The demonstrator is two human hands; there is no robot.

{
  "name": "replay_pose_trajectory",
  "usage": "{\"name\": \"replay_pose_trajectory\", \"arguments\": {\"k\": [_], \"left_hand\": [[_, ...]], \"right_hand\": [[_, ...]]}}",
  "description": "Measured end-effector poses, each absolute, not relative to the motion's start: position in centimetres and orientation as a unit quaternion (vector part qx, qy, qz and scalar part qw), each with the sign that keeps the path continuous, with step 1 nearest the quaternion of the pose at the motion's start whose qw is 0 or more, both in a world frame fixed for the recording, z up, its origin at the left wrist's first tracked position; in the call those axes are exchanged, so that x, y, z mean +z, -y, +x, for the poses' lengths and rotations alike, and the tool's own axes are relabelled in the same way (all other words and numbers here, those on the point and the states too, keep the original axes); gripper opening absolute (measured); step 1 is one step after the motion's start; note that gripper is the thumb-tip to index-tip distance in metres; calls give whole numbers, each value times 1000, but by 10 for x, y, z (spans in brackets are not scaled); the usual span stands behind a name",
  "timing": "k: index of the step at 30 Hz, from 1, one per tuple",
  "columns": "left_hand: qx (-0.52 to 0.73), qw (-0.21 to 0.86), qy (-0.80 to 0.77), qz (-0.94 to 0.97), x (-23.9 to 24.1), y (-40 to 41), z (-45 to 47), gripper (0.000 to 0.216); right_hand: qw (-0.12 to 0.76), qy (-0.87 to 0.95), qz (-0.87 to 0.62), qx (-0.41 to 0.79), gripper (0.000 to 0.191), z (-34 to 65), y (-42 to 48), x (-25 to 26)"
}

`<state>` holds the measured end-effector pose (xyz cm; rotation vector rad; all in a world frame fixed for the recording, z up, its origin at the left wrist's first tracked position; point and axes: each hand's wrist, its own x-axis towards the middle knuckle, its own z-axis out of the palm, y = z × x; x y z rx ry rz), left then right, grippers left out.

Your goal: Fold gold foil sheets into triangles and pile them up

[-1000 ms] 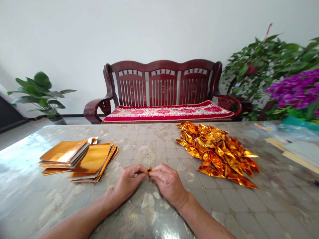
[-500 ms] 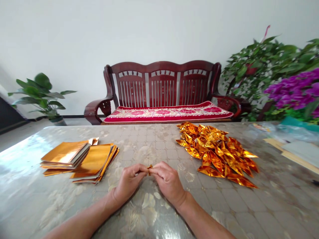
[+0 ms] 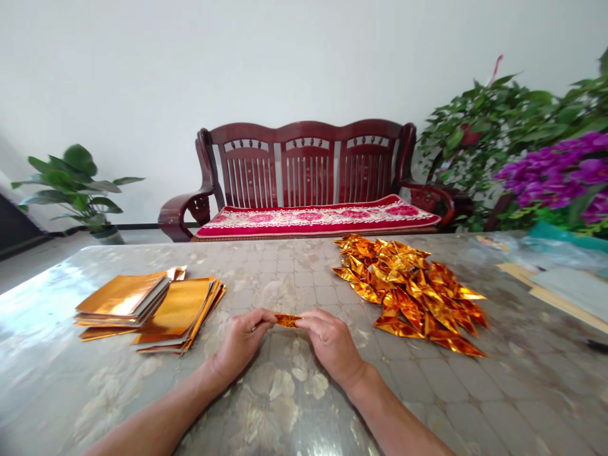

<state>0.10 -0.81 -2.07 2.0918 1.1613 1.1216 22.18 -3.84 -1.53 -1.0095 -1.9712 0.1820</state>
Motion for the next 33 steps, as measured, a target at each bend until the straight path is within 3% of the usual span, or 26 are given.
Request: {"name": "replay_pose_trajectory", "arguments": {"k": [9,18,33], "left_hand": [[380,246,-435,779,-16,6,6,25],[372,250,-455,770,-14,11,13,17],[390,268,-485,735,-19,10,14,23]], "right_hand": [[424,775,-448,135,21,217,37,-10],[450,739,-482,138,19,205,36,-14],[468,723,-491,134,25,199,34,-14]]}}
